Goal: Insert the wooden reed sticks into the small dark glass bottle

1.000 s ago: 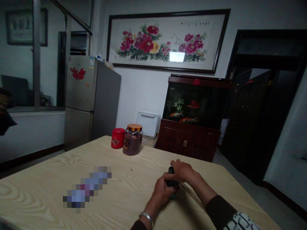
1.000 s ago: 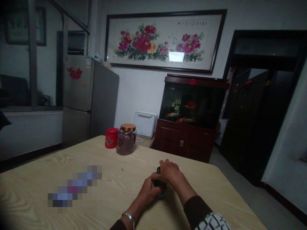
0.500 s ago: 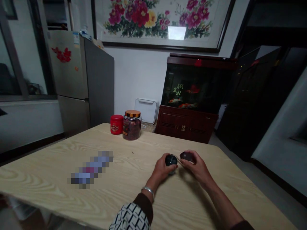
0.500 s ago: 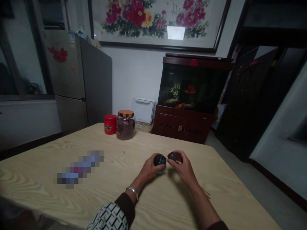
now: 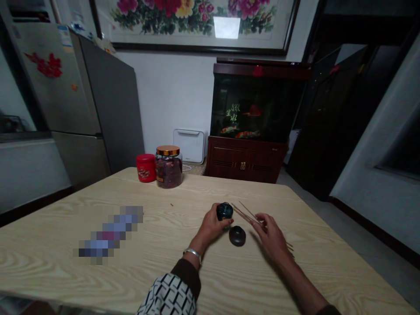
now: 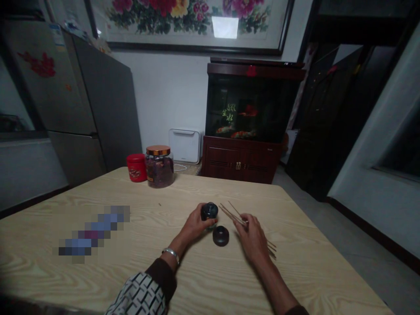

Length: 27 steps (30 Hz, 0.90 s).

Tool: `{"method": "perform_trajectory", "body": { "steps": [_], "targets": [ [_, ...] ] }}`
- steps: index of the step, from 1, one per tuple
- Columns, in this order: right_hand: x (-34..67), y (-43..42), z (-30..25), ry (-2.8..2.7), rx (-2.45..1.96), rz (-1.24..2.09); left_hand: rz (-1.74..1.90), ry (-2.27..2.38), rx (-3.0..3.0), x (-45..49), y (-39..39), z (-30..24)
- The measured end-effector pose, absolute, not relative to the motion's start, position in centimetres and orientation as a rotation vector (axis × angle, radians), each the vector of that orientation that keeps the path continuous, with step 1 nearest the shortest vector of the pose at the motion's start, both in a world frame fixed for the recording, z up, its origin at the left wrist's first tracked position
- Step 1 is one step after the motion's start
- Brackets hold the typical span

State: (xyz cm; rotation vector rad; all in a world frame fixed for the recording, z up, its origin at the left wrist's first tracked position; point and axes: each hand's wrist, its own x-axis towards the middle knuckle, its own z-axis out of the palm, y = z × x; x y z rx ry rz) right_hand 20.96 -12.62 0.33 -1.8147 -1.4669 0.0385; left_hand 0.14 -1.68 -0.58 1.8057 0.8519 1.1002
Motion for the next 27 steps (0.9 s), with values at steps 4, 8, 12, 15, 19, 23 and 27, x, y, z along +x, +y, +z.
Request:
{"method": "perform_trajectory", "body": {
  "steps": [4, 8, 12, 15, 19, 23, 27],
  "targets": [
    [24.2, -11.0, 1.6, -1.680, -2.215, -0.124, 1.118, 0.857, 1.791, 0.1, -1.7, -0.6],
    [24.8, -10.0, 1.7, -1.746, -2.377, -0.077, 1.119, 0.846, 1.781, 0.0, -1.7, -0.7],
    [24.8, -9.4, 1.7, -1.710, -2.379, -0.019, 1.128, 0.871, 1.782, 0.0, -1.7, -0.7],
    [25.4, -9.0, 2.6, -1.643, -2.268, 0.000, 1.116, 0.893, 1.786, -0.1, -1.9, -0.5],
    [25.7, -8.0, 5.9, -1.321, -1.746, 0.173, 1.094, 0.928, 1.779, -0.3, -2.1, -0.3],
    [23.4, -6.6, 9.5, -0.858, -1.191, 0.411, 1.103, 0.894, 1.772, -0.4, -2.0, -0.4],
    [19.9, -5.0, 11.0, -0.854, -0.998, 0.449, 1.103, 0.883, 1.746, -0.3, -1.9, -0.4]
  ]
}}
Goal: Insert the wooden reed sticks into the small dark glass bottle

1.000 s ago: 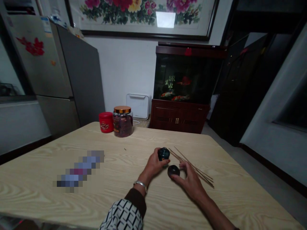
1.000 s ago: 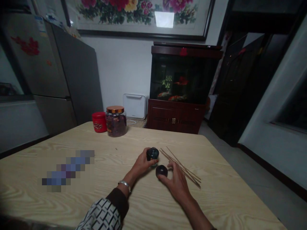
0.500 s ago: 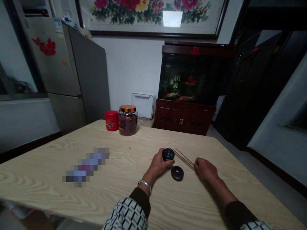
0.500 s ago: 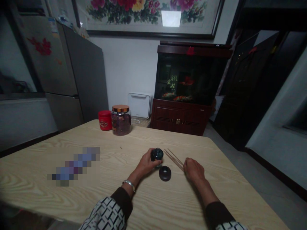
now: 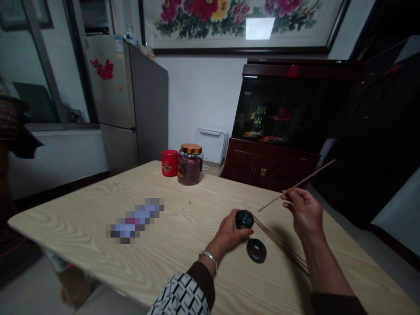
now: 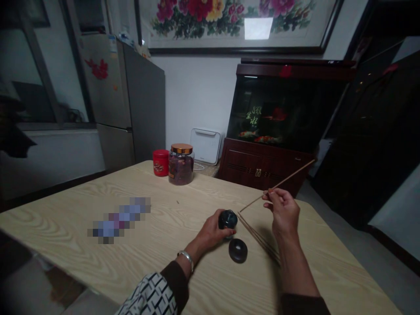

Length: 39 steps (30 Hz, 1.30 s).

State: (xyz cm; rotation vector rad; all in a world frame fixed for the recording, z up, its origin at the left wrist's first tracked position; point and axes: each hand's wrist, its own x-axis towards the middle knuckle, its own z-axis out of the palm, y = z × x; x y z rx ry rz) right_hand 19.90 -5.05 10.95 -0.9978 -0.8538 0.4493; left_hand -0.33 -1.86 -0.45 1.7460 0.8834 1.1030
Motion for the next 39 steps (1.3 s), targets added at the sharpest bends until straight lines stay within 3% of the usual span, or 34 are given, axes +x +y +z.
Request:
{"method": "perform_trajectory", "body": {
  "steps": [11, 25, 33, 39],
  "targets": [
    [17.0, -2.2, 8.5, -1.139, -1.038, 0.413, 1.121, 0.881, 1.716, 0.1, -1.5, -0.4],
    [16.1, -3.1, 6.3, -1.285, -1.180, 0.669, 1.127, 0.870, 1.748, 0.3, -1.4, -0.6],
    [25.0, -4.3, 3.7, -1.662, -1.862, 0.216, 1.103, 0.861, 1.741, 0.3, -1.4, -0.7],
    [25.9, -5.3, 1.9, -1.787, -2.155, 0.263, 1.105, 0.864, 1.745, 0.3, -1.4, -0.6]
  ]
}}
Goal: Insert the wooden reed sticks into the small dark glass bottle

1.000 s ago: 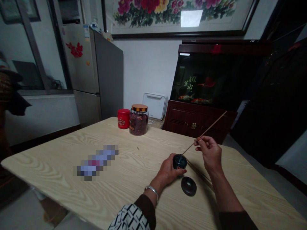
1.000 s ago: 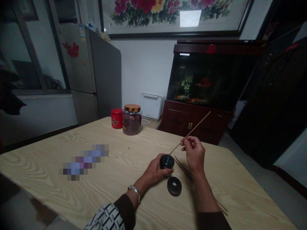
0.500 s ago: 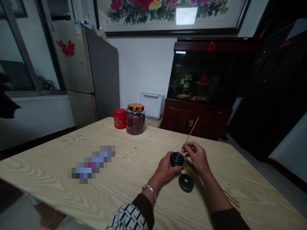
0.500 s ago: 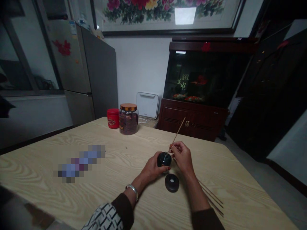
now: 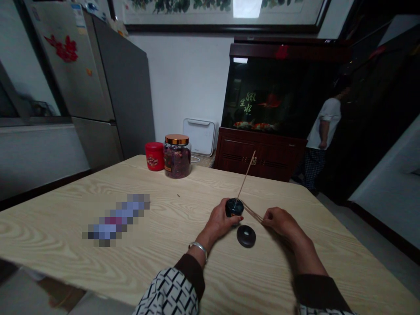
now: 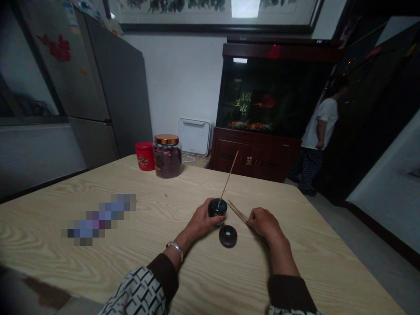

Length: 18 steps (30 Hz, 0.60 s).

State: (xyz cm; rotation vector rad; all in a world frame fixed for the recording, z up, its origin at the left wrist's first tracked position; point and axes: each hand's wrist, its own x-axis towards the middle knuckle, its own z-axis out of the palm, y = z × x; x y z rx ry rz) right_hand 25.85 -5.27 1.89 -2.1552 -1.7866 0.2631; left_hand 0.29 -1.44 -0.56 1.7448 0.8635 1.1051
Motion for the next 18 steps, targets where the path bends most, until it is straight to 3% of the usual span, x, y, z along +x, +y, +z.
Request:
{"method": "perform_trajectory", "body": {
  "steps": [13, 18],
  "targets": [
    [26.5, -5.4, 3.6, -1.588, -1.844, 0.374, 1.109, 0.849, 1.744, 0.3, -1.5, -0.4],
    [24.0, -5.9, 7.5, -0.939, -1.216, 0.406, 1.100, 0.867, 1.733, 0.3, -1.5, -0.4]
  ]
}}
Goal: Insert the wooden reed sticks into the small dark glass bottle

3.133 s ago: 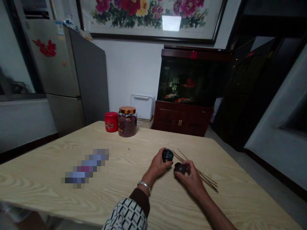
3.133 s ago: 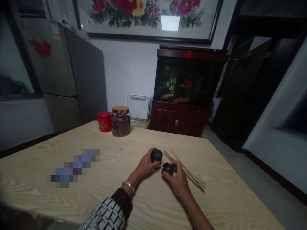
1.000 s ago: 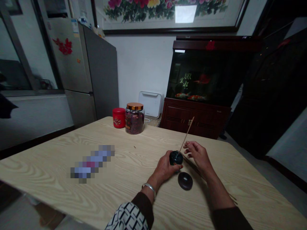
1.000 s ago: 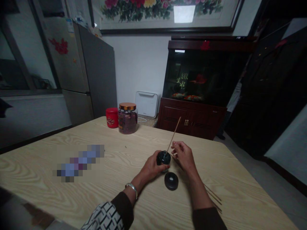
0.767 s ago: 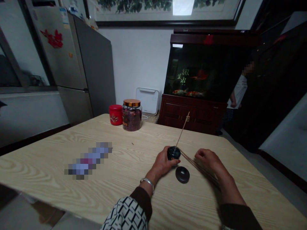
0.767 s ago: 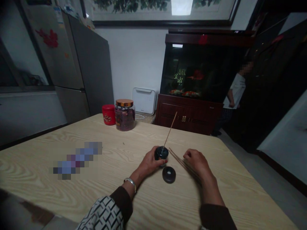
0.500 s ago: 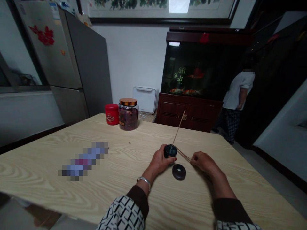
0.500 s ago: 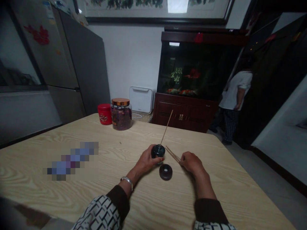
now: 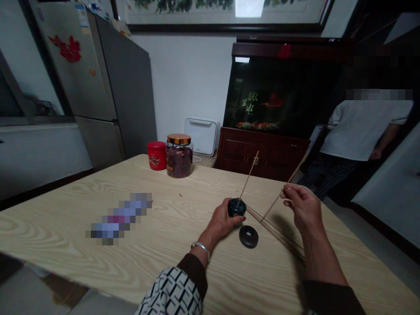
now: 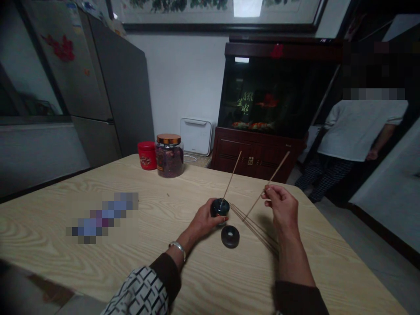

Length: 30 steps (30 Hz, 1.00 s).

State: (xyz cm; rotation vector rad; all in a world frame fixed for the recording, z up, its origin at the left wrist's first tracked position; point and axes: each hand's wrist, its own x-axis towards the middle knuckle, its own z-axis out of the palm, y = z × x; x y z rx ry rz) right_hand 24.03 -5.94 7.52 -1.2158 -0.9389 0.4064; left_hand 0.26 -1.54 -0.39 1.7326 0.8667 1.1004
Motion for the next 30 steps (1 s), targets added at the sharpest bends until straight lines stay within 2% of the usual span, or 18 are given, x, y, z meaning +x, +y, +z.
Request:
{"method": "perform_trajectory", "body": {
  "steps": [3, 8, 19, 30],
  "targets": [
    [21.2, -5.9, 8.9, -0.737, -0.894, 0.471, 1.108, 0.849, 1.728, 0.2, -1.5, -0.4],
    [18.4, -5.1, 9.1, -0.705, -0.777, 0.386, 1.102, 0.859, 1.737, 0.2, -1.3, -0.7],
    [16.5, -4.5, 8.0, -0.934, -0.901, 0.275, 1.105, 0.880, 1.755, 0.3, -1.1, -1.1],
    [15.3, -3.7, 5.7, -1.217, -1.141, 0.443, 1.083, 0.899, 1.776, 0.3, -1.2, -0.7]
  ]
}}
